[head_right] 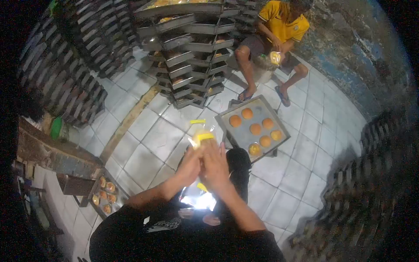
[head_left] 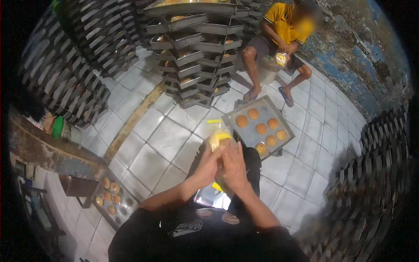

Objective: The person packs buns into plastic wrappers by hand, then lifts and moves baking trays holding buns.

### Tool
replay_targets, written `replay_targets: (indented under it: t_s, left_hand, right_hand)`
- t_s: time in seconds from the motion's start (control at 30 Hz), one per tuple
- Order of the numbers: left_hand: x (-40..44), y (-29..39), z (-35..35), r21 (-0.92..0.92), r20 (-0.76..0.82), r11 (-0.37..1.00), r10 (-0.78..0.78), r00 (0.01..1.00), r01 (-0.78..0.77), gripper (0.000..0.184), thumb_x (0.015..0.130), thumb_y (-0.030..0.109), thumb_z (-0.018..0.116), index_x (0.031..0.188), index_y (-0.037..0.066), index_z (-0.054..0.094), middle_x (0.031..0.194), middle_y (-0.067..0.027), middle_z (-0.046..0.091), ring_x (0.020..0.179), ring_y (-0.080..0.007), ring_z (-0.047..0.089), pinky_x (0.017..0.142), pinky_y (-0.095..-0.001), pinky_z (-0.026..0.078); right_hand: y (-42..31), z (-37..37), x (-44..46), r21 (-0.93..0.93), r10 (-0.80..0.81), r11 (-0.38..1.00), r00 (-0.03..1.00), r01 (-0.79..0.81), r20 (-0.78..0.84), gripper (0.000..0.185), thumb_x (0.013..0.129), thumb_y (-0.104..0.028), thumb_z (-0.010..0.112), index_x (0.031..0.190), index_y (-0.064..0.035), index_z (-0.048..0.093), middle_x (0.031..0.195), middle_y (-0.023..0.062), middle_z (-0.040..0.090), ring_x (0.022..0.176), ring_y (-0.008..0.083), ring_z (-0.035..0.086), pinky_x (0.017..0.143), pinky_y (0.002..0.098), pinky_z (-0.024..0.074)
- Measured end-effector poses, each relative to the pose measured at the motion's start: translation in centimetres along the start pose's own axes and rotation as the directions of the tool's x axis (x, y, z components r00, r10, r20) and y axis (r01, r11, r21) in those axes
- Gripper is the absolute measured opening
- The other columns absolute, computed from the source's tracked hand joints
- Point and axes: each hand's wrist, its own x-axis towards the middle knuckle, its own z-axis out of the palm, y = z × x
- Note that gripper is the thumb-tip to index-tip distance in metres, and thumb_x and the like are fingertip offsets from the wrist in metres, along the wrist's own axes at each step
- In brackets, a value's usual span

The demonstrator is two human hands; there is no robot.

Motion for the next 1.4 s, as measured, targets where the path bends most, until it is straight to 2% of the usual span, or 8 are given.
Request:
replay_targets:
  t_s: [0.17,0.3,0.6,0.8,0.93,1.0,1.27,1.4]
  left_hand:
    - [4.5,3.2,-1.6,-0.453,0.232,0.867,-0.112,0.966,0.209,0.046,0.101,0.028,0.060,0.140,0.010,0.045,0.133,-0.0095,0.058,0.121,-0.0252,0.058,0.103,-0.0439,0.048]
    - [4.9,-0.8,2.5,-0.191,-0.131,0.973,0.109,0.985,-0.133,0.051,0.102,0.048,0.048,0.133,0.008,0.053,0.128,-0.0120,0.061,0.117,-0.0280,0.060,0.101,-0.0446,0.049]
    - [8.2,2.1,-0.5,-0.465,0.164,0.810,-0.317,0.934,0.356,0.070,0.103,0.062,0.034,0.141,0.006,0.050,0.138,-0.0172,0.057,0.128,-0.0361,0.054,0.111,-0.0552,0.043]
    - [4.9,5.8,-3.6,-0.460,-0.046,0.882,-0.142,0.989,0.105,0.065,0.105,0.059,0.034,0.137,0.005,0.051,0.138,-0.0171,0.057,0.129,-0.0325,0.054,0.109,-0.0510,0.045]
    - [0.6,5.3,-3.3,-0.358,0.237,0.777,-0.461,0.855,0.518,0.052,0.108,0.046,0.040,0.138,0.006,0.051,0.135,-0.0123,0.059,0.120,-0.0233,0.060,0.101,-0.0387,0.050]
    - [3.4,2.6,-5.6,0.137,-0.020,0.986,0.095,0.995,-0.092,0.048,0.107,0.038,0.048,0.142,0.005,0.049,0.136,-0.0087,0.059,0.120,-0.0194,0.060,0.105,-0.0354,0.046]
    - [6.1,2.9,-4.6,0.512,0.306,0.644,0.481,0.822,-0.568,0.025,0.105,0.021,0.056,0.105,0.001,0.072,0.094,-0.0038,0.069,0.088,-0.0099,0.062,0.080,-0.0255,0.049]
    - [5.5,4.6,-3.3,0.492,0.086,0.805,0.335,0.938,-0.333,0.021,0.102,0.017,0.059,0.092,0.001,0.070,0.078,0.0000,0.063,0.071,-0.0068,0.055,0.065,-0.0227,0.045]
  right_hand:
    - [1.9,0.0,1.2,0.115,-0.055,0.992,0.998,0.049,0.045,0.055,0.079,-0.002,0.065,0.131,0.0048,0.051,0.132,0.0257,0.057,0.133,0.0419,0.049,0.116,0.0597,0.0287]
    - [3.6,-0.3,3.4,0.051,-0.015,0.999,0.994,0.010,0.109,0.043,0.084,-0.001,0.063,0.126,-0.0017,0.055,0.121,0.0191,0.063,0.124,0.0363,0.056,0.116,0.0599,0.0284]
    - [0.8,-1.6,2.6,0.528,0.040,0.820,0.942,-0.221,0.333,0.013,0.090,-0.008,0.070,0.089,-0.0006,0.060,0.088,0.0084,0.065,0.077,0.0225,0.064,0.072,0.0347,0.0503]
    - [0.1,-3.1,0.2,0.678,0.275,0.588,0.897,-0.441,0.345,0.023,0.086,-0.009,0.077,0.099,-0.0007,0.060,0.090,0.0090,0.061,0.079,0.0200,0.060,0.075,0.0310,0.0490]
    - [-0.4,-2.2,1.1,0.260,-0.015,0.964,0.986,0.058,-0.163,0.026,0.083,-0.008,0.075,0.105,0.0018,0.066,0.101,0.0158,0.066,0.092,0.0325,0.066,0.079,0.0373,0.0538]
    - [0.6,-1.3,1.5,0.303,0.128,0.948,0.988,-0.098,-0.081,0.023,0.086,-0.010,0.073,0.104,0.0018,0.066,0.098,0.0162,0.067,0.091,0.0326,0.067,0.079,0.0370,0.0537]
    - [4.8,0.2,3.5,0.216,0.371,0.904,0.928,-0.369,0.031,0.024,0.099,-0.021,0.061,0.094,0.0027,0.064,0.082,0.0170,0.064,0.073,0.0305,0.064,0.069,0.0403,0.0485]
    - [4.1,-0.9,5.0,0.265,0.258,0.939,0.958,-0.219,-0.123,0.030,0.100,-0.025,0.061,0.090,0.0031,0.061,0.075,0.0097,0.062,0.068,0.0222,0.060,0.063,0.0393,0.0447]
